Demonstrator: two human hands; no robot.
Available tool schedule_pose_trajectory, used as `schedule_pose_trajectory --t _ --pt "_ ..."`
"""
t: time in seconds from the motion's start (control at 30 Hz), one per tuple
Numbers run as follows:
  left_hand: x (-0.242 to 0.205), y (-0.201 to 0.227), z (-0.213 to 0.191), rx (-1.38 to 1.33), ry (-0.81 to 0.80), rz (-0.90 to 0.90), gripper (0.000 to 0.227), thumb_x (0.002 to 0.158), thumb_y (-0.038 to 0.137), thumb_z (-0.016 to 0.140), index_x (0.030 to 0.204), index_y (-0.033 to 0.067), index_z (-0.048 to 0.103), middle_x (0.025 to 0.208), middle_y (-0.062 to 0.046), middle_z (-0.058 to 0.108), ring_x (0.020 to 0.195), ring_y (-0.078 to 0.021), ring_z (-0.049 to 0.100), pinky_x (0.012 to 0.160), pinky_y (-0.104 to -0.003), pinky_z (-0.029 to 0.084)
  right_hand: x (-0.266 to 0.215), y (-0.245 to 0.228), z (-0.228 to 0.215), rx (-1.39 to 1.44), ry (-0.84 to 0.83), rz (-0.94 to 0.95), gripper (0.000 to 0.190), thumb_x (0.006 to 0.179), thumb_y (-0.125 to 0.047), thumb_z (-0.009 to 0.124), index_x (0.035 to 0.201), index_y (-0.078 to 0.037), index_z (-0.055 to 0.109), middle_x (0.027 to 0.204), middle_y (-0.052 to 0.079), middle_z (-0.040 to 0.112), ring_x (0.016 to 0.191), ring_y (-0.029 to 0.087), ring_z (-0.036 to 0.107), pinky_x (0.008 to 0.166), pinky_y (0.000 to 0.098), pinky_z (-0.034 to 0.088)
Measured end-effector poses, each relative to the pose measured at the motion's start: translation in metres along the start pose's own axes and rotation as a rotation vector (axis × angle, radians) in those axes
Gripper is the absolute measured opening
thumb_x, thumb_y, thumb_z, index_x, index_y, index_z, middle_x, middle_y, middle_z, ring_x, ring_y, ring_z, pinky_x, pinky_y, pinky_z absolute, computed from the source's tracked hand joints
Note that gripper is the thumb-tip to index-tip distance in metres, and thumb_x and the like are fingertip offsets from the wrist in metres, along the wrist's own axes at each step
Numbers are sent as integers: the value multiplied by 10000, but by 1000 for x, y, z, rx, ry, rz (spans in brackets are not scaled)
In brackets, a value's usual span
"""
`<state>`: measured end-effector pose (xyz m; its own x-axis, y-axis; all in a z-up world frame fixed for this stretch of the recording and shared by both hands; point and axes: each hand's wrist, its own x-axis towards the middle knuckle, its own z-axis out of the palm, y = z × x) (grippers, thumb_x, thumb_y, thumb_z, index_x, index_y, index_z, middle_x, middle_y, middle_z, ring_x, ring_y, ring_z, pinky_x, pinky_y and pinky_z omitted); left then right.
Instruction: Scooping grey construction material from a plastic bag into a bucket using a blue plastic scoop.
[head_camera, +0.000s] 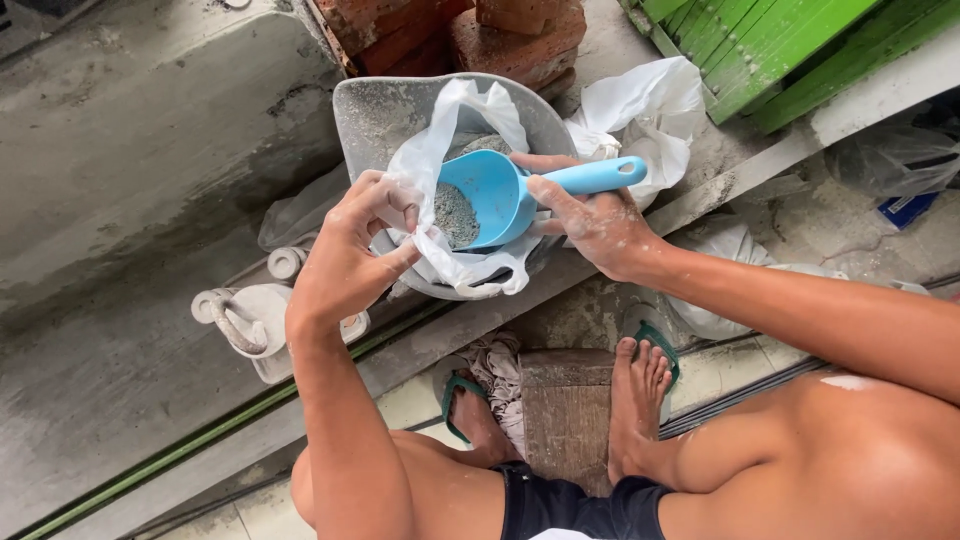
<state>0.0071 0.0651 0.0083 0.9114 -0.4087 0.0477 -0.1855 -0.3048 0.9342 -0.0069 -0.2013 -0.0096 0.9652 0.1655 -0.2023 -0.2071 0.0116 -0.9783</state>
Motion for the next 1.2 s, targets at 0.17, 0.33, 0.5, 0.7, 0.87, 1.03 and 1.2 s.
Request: schedule_pose_trajectory --t 0.17,0.33,0.5,0.7,0.87,1.03,1.2 --pt "0 -1 -2 45 4 -2 165 808 2 730 933 42 630 1077 -169 574 963 -252 566 933 -407 542 9 17 -15 124 -16 51 417 1026 -258 587 1427 -142 603 1197 169 671 1194 341 680 937 500 646" --pt "-4 1 -8 67 4 -14 174 788 44 720 933 59 625 1083 -150 555 960 -247 534 898 -399 521 11 28 -26 253 -17 79 437 1019 -296 588 1428 -142 591 1254 174 678 1156 326 701 925 498 657" --pt "-2 4 -8 66 -1 -34 168 814 163 692 946 91 618 1099 -116 554 922 -215 463 841 -392 471 9 13 -31 307 -19 59 478 1003 -339 588 1431 -127 578 1321 175 688 1143 325 715 912 514 664" --pt "6 2 0 52 169 4 343 1002 415 595 1011 72 620 1042 -162 549 961 -302 547 798 -428 468 7 -1 -54 323 30 11 519 999 -366 574 1434 -83 563 1185 186 710 1054 354 748 859 507 691" --pt "15 21 14 156 549 85 338 1095 447 463 1154 118 514 938 -16 515 778 -112 413 699 -293 375 5 -10 -91 223 -10 -77 686 962 -477 554 1508 -66 500 743 143 703 1086 341 761 914 586 698" --pt "31 35 36 45 557 175 252 1106 360 499 1153 113 516 883 2 491 736 -85 435 688 -259 387 -6 -17 -124 204 107 -138 709 938 -529 540 1493 -96 452 1315 171 633 1145 393 706 947 603 685" --pt "55 40 60 90 483 289 153 1116 256 482 1153 111 517 1107 -49 569 842 -127 506 724 -280 428 -22 -8 -168 233 317 -160 701 906 -557 577 1451 -121 511 1208 174 696 1122 342 749 907 578 707"
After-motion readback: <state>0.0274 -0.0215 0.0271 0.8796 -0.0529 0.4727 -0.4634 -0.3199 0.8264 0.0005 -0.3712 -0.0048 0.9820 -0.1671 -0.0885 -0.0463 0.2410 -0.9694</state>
